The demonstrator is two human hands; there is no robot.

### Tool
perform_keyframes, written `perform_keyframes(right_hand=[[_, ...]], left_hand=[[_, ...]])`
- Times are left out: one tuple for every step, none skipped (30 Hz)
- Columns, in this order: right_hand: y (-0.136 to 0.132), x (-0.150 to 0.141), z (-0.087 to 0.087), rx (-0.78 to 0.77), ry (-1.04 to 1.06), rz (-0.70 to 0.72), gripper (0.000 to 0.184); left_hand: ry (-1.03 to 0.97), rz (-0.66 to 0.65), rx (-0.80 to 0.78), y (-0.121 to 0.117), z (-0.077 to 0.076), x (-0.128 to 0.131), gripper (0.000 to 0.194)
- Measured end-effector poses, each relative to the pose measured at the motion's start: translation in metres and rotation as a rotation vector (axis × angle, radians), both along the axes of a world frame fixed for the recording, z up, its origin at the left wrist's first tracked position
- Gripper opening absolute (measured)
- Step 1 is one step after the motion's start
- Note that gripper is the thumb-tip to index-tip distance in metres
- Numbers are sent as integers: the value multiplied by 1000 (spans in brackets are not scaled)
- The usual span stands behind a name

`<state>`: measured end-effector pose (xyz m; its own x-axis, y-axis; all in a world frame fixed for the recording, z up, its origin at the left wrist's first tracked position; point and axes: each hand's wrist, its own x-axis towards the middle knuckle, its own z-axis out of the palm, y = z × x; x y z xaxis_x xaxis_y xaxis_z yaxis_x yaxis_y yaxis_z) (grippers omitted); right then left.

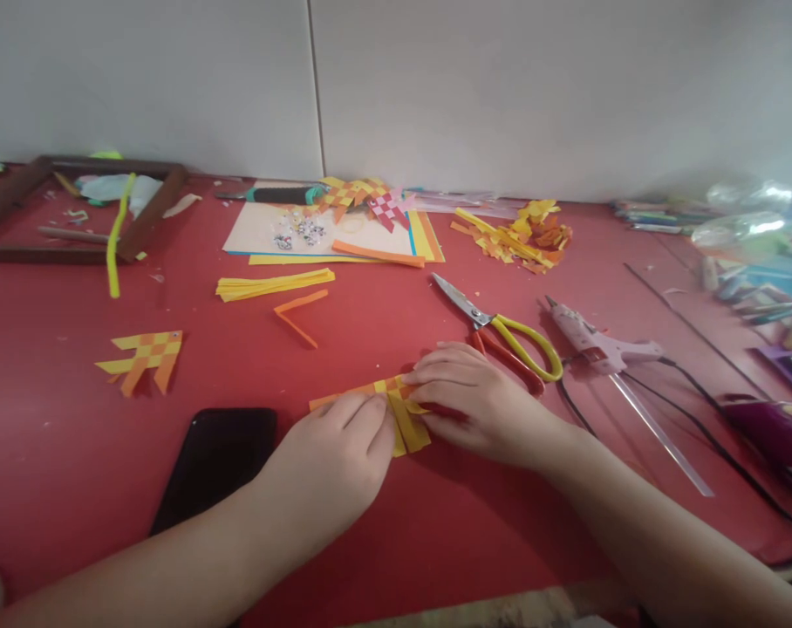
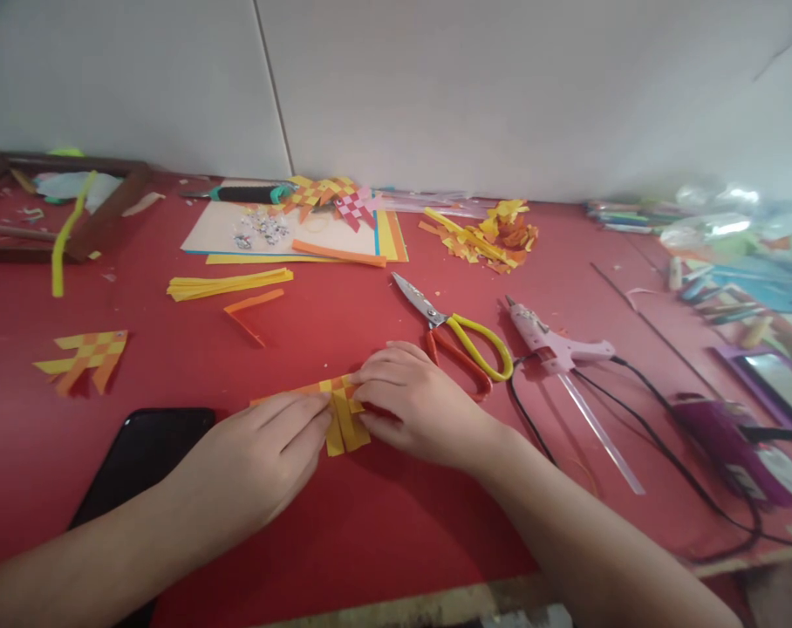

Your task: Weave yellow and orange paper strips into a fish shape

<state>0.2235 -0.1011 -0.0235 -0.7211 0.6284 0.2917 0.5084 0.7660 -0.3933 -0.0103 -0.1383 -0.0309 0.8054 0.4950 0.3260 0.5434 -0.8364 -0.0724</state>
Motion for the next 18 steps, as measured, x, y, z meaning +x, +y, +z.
perform_keyframes(right_hand=[[0, 0, 0, 0, 4, 1, 14], [1, 0, 0, -1, 8, 1, 14], [1, 0, 0, -4, 10, -2, 15], [1, 0, 0, -6, 14, -2, 15], [1, 0, 1, -8, 18, -2, 16], [2, -1, 1, -10, 22, -1, 16], [2, -1, 2, -11, 28, -1, 15], [2, -1, 2, -14, 31, -2, 15], [2, -1, 2, -16, 34, -1, 14], [2, -1, 2, -17, 40, 1, 14], [2, -1, 2, -16, 45, 4, 14], [3, -1, 2, -17, 45, 9, 14], [3, 0, 2, -20, 40, 13, 14], [3, 0, 2, -25, 31, 16, 15], [3, 1, 2, -32, 22, 16, 15], [3, 1, 2, -39, 12, 18, 16], [3, 2, 3, -43, 7, 20, 17], [3, 2, 3, -43, 7, 24, 18]], left_hand=[[-2, -1, 1, 0, -1, -1, 32], [-3, -5, 1, 0, -2, -2, 33], [-6, -9, 0, 0, -2, -3, 33], [-10, -15, -1, 1, -3, -4, 34], [-10, -22, -6, 1, -3, -5, 34], [-8, -27, -12, 2, -4, -6, 33], [-7, -30, -17, 2, -4, -7, 33], [-7, -30, -19, 3, -4, -7, 33], [-6, -29, -18, 3, -4, -7, 32], [-8, -30, -12, 3, -4, -7, 32], [-12, -33, 0, 3, -4, -7, 31], [-16, -38, 13, 3, -4, -6, 31], [-23, -43, 25, 3, -4, -6, 31], [-31, -46, 34, 2, -4, -6, 31], [-40, -47, 40, 1, -4, -6, 31], [-51, -43, 43, 1, -3, -6, 31], [-63, -39, 45, 1, -3, -6, 30], [-74, -34, 46, 0, -2, -7, 30]])
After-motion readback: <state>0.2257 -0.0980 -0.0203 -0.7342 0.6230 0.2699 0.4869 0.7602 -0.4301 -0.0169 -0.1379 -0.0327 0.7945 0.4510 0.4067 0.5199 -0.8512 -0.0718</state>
